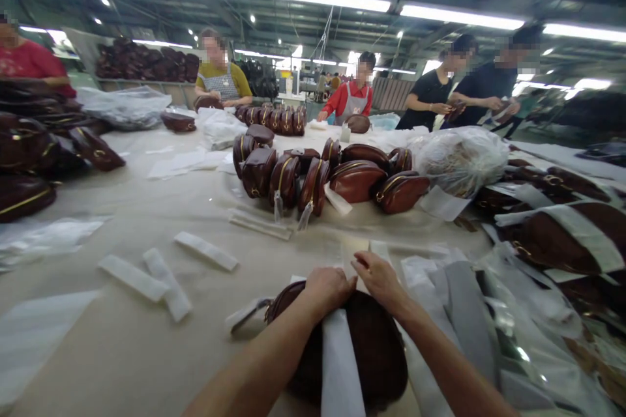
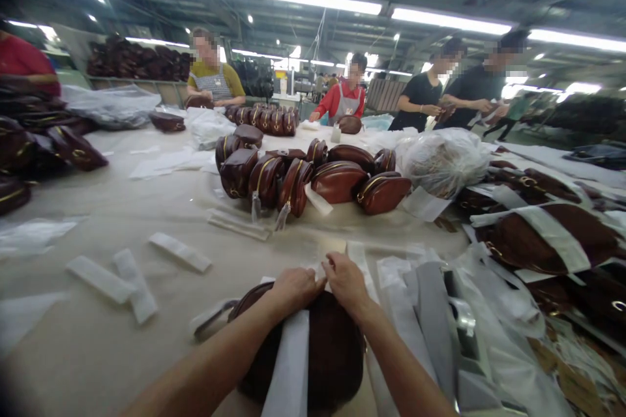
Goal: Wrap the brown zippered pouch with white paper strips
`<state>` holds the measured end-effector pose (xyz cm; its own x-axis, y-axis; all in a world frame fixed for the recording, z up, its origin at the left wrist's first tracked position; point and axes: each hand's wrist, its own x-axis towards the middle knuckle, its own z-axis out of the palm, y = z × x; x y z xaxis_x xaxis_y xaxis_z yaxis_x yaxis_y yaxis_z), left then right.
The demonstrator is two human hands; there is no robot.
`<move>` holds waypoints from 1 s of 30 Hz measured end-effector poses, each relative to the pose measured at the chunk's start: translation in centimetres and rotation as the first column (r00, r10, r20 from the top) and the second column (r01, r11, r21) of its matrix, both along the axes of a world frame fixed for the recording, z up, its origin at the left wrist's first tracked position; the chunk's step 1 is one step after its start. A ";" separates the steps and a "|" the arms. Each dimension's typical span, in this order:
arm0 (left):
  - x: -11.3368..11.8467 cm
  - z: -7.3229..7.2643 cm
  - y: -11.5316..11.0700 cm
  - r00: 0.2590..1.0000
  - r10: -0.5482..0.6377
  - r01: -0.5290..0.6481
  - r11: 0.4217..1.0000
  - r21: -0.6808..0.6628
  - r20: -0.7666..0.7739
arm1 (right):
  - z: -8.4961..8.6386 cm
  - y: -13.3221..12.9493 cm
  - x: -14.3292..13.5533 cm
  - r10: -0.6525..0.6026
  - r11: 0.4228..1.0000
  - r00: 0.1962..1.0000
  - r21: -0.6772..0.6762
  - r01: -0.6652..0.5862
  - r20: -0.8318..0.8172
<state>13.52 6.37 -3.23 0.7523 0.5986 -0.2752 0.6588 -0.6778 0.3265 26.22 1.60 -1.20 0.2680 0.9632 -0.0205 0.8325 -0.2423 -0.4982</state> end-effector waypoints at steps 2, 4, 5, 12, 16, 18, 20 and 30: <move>-0.1 0.4 -0.5 0.999 -0.006 0.007 0.999 0.053 -0.032 | -0.9 3.7 -0.8 -0.049 0.995 0.999 -0.087 0.050 0.018; 0.0 0.4 -0.6 0.998 -0.004 0.009 0.996 0.087 -0.056 | -1.9 5.7 -1.3 -0.099 0.984 0.995 -0.147 0.101 0.020; 0.0 0.3 -0.5 0.998 -0.002 0.008 0.995 0.102 -0.061 | -2.4 6.2 -1.4 -0.117 0.980 0.993 -0.161 0.118 0.016; 0.2 -0.5 -0.5 0.995 0.099 -0.095 0.989 0.111 -0.032 | -4.2 6.5 -1.6 -0.130 0.975 0.985 -0.198 0.105 -0.117; -0.2 -0.4 -0.7 0.990 0.143 -0.142 0.986 0.091 -0.003 | -4.2 6.7 -2.2 -0.122 0.987 0.968 -0.128 0.096 -0.218; -0.4 -0.3 -0.8 0.991 0.132 -0.133 0.988 0.080 0.015 | -4.0 6.8 -2.7 -0.135 0.989 0.956 -0.089 0.116 -0.260; -0.6 -0.1 -0.7 0.995 0.100 -0.102 0.992 0.070 0.025 | -3.8 6.7 -3.4 -0.161 0.987 0.941 -0.041 0.156 -0.296; -1.2 0.6 -0.2 0.998 0.008 -0.010 0.999 0.031 0.069 | -4.3 5.7 -4.8 -0.241 0.923 0.840 0.153 0.353 -0.486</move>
